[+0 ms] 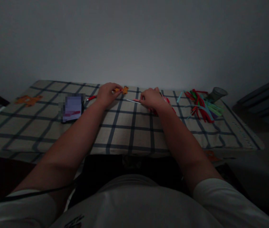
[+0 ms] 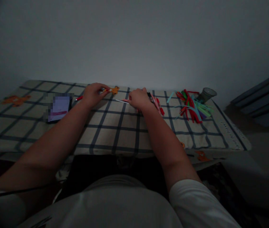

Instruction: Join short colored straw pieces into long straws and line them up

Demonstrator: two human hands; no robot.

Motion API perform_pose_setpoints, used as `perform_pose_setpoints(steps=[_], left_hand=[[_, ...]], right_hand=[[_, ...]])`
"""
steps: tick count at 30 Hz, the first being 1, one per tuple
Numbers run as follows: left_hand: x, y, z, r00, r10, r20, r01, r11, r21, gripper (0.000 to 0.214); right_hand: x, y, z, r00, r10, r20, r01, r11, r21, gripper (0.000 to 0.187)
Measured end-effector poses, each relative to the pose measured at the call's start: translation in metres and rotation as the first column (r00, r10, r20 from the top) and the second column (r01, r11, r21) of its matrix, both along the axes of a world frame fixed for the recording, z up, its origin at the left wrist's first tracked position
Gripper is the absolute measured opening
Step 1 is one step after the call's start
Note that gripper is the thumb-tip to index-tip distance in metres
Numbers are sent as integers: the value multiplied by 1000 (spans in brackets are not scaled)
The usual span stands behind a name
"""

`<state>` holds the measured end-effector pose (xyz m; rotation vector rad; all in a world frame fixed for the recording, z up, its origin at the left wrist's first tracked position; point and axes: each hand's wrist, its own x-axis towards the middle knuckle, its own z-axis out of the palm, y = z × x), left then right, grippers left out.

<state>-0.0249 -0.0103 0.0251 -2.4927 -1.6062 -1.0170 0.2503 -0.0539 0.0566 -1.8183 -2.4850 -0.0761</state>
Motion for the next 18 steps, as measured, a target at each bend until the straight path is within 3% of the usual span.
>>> perform_pose_setpoints(steps=[18], left_hand=[[-1, -1, -1, 1000, -5, 11, 5, 1000, 20, 26]], right_hand=[[1, -1, 0, 1000, -10, 1, 10, 1000, 8, 37]])
